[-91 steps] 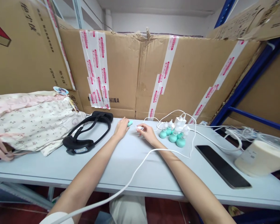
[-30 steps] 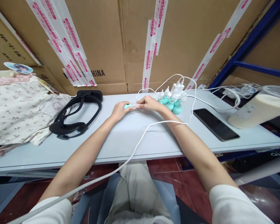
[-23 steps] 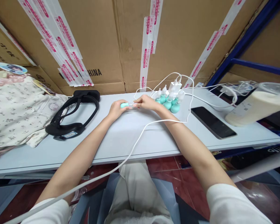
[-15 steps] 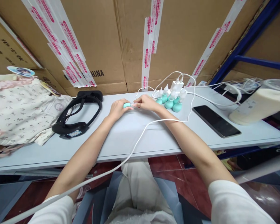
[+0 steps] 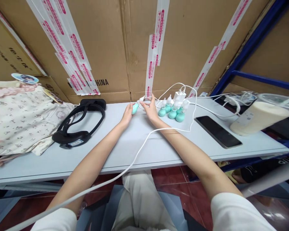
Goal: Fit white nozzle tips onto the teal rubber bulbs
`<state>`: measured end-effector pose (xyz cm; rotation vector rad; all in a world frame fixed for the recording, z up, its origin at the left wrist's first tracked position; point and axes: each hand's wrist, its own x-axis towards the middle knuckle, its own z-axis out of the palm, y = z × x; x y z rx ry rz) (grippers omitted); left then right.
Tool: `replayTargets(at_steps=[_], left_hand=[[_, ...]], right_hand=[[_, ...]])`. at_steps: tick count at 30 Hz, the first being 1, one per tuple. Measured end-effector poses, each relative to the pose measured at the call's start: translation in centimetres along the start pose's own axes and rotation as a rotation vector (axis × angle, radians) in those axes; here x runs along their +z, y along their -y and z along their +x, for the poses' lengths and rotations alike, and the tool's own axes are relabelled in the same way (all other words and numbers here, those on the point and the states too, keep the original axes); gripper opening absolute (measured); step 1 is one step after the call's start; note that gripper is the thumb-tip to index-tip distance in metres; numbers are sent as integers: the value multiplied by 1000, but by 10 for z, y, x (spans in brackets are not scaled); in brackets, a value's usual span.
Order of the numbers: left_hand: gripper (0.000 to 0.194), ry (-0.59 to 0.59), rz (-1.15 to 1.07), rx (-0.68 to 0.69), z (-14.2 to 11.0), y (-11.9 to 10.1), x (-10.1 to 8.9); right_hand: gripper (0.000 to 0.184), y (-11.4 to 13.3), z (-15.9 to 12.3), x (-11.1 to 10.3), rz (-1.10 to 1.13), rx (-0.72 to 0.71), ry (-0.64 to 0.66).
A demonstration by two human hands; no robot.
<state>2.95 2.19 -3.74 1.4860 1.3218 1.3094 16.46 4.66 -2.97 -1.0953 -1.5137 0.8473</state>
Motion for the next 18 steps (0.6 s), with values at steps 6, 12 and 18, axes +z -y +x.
replayTargets(at_steps=[6,12,18], left_hand=[[56,-39,37,-42,-3,7,7],[47,40,183,122,-3,6,9],[53,-107,-163,51,14,-2,-29]], right_hand=[[51,3,-20,25,420,193,313],[49,-11,-4,8,541,321,95],[41,-8,3,-2,288,252,368]])
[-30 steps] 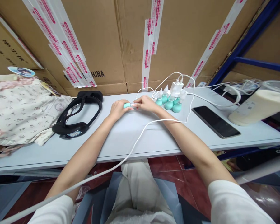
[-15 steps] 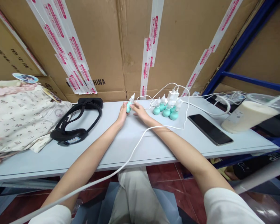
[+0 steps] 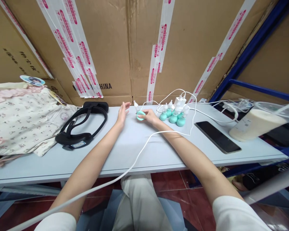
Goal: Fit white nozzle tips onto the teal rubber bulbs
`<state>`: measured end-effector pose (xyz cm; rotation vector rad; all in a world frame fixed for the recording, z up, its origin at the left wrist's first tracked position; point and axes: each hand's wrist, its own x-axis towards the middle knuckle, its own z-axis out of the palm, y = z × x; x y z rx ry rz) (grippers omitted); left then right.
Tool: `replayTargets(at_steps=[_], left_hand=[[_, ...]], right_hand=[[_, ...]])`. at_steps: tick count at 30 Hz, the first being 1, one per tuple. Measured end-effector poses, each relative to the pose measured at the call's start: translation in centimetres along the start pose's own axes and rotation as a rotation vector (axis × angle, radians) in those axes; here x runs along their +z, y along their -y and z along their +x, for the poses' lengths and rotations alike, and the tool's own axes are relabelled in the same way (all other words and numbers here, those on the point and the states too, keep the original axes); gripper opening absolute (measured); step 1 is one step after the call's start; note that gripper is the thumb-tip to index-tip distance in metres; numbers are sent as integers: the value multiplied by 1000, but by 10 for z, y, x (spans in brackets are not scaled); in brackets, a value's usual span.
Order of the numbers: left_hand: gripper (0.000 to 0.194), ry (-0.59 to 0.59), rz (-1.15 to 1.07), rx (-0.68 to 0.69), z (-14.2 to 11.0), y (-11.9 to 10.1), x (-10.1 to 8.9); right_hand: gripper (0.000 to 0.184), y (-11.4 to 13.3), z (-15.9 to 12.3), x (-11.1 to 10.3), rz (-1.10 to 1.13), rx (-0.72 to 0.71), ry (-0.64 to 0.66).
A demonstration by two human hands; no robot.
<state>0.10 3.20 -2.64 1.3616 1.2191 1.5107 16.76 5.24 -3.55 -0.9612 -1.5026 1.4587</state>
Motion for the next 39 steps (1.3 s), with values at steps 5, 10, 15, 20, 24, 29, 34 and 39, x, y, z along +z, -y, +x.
replayTargets(at_steps=[5,10,15,20,24,29,34,39], left_hand=[[76,95,-88,-78,6,-7,-21],[78,167,-156,-80,4,-8,-18],[75,174,-279,-101,0,-15,-10],[68,142,-366,-119,-2,-20,-8],[66,120,-348,-118,0,-18,-12],[49,67,-306,-82,4,-16,-19],[48,67,-306,-60,6,-18,-23],[50,96,-238,-44,8,-14,-26]], right_hand=[[37,9,-17,19,-133,31,283],[33,13,-19,19,-209,4,331],[35,16,-21,16,-176,49,387],[36,15,-20,14,-201,51,430],[36,16,-20,14,-215,29,399],[39,19,-21,11,-294,26,530],[41,21,-21,7,-361,-139,547],[41,37,-26,10,-258,-283,419]])
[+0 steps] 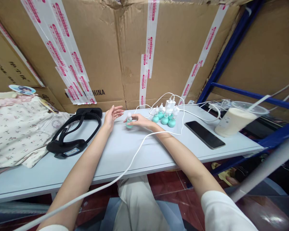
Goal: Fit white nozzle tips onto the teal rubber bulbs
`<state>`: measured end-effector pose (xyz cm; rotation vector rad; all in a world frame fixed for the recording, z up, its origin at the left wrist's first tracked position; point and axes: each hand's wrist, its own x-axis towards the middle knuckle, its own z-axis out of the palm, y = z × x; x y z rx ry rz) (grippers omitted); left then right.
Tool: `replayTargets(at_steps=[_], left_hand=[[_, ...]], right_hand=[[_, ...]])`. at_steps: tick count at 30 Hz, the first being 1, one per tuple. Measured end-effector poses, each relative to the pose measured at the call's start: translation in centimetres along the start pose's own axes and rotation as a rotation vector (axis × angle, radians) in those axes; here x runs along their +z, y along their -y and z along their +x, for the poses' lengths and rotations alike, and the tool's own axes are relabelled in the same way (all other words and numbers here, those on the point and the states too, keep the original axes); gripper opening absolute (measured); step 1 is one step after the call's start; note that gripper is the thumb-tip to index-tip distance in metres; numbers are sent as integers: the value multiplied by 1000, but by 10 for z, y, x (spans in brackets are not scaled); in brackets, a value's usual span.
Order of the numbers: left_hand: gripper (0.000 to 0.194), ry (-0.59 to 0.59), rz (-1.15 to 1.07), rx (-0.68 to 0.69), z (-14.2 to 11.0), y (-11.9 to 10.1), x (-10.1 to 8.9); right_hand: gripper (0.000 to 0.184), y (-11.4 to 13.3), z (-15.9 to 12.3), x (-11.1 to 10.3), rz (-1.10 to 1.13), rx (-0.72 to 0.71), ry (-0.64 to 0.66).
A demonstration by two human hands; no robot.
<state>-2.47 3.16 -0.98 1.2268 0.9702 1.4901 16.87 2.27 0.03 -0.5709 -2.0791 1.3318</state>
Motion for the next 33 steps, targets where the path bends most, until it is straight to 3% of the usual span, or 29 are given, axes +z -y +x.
replayTargets(at_steps=[4,8,10,14,17,24,33], left_hand=[[50,50,101,-51,2,7,-3],[49,66,164,-70,2,16,-5],[49,64,195,-63,3,20,-7],[50,57,234,-53,4,23,-10],[49,63,246,-31,3,21,-14],[42,21,256,-1,0,13,-17],[39,-14,246,17,2,6,-19]], right_hand=[[44,14,-11,-13,-112,-47,-235],[38,16,-48,-36,-709,-57,-635],[37,12,-71,-46,-911,-6,-745],[35,5,-106,-58,-1038,193,-781],[33,4,-116,-57,-1128,272,-767],[25,4,-111,-42,-1307,349,-749],[32,-1,-108,-41,-1195,469,-796]])
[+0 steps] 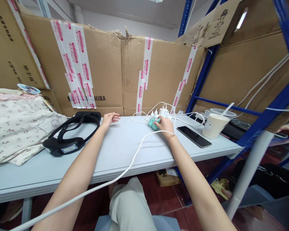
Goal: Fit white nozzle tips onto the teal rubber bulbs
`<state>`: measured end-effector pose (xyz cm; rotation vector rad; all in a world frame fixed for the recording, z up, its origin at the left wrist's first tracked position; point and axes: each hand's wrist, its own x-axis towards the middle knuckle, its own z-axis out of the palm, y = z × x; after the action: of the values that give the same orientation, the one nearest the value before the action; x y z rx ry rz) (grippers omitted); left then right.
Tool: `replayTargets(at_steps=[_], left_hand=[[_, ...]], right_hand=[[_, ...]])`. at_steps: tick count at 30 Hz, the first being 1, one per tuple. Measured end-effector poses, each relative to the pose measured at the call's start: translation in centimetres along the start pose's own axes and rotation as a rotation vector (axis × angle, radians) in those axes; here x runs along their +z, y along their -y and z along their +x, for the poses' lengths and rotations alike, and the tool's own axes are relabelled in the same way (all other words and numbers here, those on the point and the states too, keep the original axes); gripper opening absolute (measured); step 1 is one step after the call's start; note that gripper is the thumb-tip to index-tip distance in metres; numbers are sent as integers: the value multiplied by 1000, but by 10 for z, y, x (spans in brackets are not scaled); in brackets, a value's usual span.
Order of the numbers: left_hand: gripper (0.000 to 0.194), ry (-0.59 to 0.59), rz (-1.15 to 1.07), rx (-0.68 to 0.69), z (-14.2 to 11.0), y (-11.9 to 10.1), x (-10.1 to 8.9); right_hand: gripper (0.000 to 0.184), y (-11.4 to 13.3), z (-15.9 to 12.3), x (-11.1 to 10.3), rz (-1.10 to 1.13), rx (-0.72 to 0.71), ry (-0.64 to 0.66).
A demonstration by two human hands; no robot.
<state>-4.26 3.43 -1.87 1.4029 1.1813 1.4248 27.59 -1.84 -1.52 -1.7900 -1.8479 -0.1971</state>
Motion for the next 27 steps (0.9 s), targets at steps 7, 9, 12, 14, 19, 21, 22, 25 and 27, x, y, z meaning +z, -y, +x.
replayTargets(at_steps=[7,9,12,14,19,21,22,25,27], left_hand=[[39,17,29,38,5,10,-1],[37,14,14,44,6,12,-1],[34,-9,-16,33,7,12,-2],[33,-17,-23,22,8,12,-3],[33,-22,-32,14,8,14,-2],[36,-26,-38,15,8,15,-1],[36,-28,-38,16,8,16,0],[35,-29,-28,9,7,16,1],[32,-18,-20,5,6,16,2]], right_hand=[[48,1,-2,3,131,2,-41],[55,2,-4,1,113,19,-48],[54,2,-5,-3,51,33,-28],[51,2,-5,-4,15,24,-18],[46,5,-5,-4,-47,-14,-1],[46,7,-6,-4,-61,-11,4],[46,7,-6,-4,-63,-9,3],[44,7,-6,-3,-55,-2,-2],[42,7,-5,-2,-47,3,-4]])
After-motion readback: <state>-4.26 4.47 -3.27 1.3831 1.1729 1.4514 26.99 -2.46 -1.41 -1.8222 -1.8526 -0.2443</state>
